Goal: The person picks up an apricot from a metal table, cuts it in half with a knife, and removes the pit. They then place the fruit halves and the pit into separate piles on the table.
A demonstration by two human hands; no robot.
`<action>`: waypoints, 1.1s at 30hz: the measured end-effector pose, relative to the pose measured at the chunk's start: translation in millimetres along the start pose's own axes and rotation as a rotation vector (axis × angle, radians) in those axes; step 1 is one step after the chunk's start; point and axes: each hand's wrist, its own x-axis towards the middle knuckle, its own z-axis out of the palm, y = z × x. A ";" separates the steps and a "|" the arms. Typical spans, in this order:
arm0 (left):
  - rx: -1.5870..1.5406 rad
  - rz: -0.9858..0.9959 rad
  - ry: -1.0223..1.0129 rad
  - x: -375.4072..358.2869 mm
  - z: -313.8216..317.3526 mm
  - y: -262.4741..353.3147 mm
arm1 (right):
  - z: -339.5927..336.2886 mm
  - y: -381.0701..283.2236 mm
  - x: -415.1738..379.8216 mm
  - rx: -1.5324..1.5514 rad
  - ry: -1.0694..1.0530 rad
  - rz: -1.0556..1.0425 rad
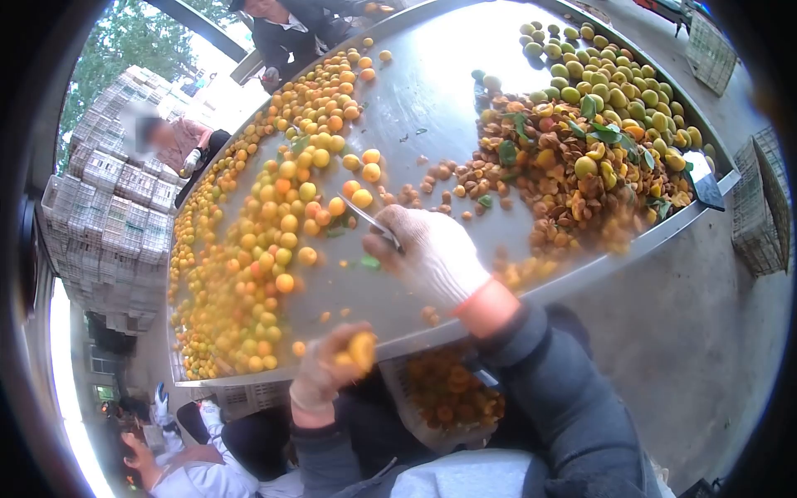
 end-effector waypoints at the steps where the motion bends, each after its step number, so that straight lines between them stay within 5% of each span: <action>1: 0.002 0.000 0.001 -1.1 0.6 -2.3 | -0.8 -0.2 -0.2 0.002 0.001 -0.001; 3: 0.019 0.261 0.140 2.1 0.4 -13.3 | -3.2 -1.8 -1.2 0.006 0.011 0.026; 4: -0.167 -0.026 0.389 12.6 -7.8 -20.4 | -4.2 -2.4 -1.9 0.007 0.011 0.030; 8: -0.083 -0.112 0.866 87.8 -72.0 -69.5 | -2.4 -2.3 0.3 -0.019 -0.012 0.015; 9: -0.080 -0.074 0.875 105.6 -88.2 -92.8 | -1.0 -1.0 0.6 -0.041 -0.020 -0.013; 11: 0.423 -0.029 0.909 147.0 -130.0 -171.8 | 2.9 2.1 2.1 -0.069 -0.022 -0.006; 12: 0.420 -0.029 0.901 151.1 -122.5 -159.8 | 5.4 3.2 2.4 -0.091 -0.032 -0.003; 14: 0.794 -0.332 0.771 153.7 -99.1 -115.0 | 7.0 1.5 3.5 -0.113 -0.043 0.004; 17: 0.756 -0.307 0.743 153.9 -97.6 -110.1 | 11.8 6.3 3.8 -0.113 -0.056 -0.024; 18: 0.244 -0.154 0.766 159.0 -99.9 -128.3 | 13.5 7.9 3.5 -0.093 -0.055 -0.058; 19: 0.241 -0.156 0.767 151.9 -97.3 -124.3 | 14.3 7.0 3.1 -0.094 -0.059 -0.057; 21: -0.707 -0.044 0.478 126.0 -88.3 -96.4 | 17.1 2.9 1.6 0.107 -0.096 0.072; 22: -0.707 -0.042 0.483 114.8 -79.2 -82.8 | 19.1 2.0 0.7 0.109 -0.099 0.068; 24: -0.983 0.266 0.317 96.5 -53.7 -57.0 | 23.3 1.2 -1.2 0.278 -0.147 0.173; 28: -1.384 0.229 0.204 80.7 -32.6 -38.8 | 30.3 1.0 -4.4 0.321 -0.241 0.246; 33: -1.302 0.287 0.223 84.4 -8.8 -40.8 | 43.9 5.8 -11.6 0.224 -0.301 0.191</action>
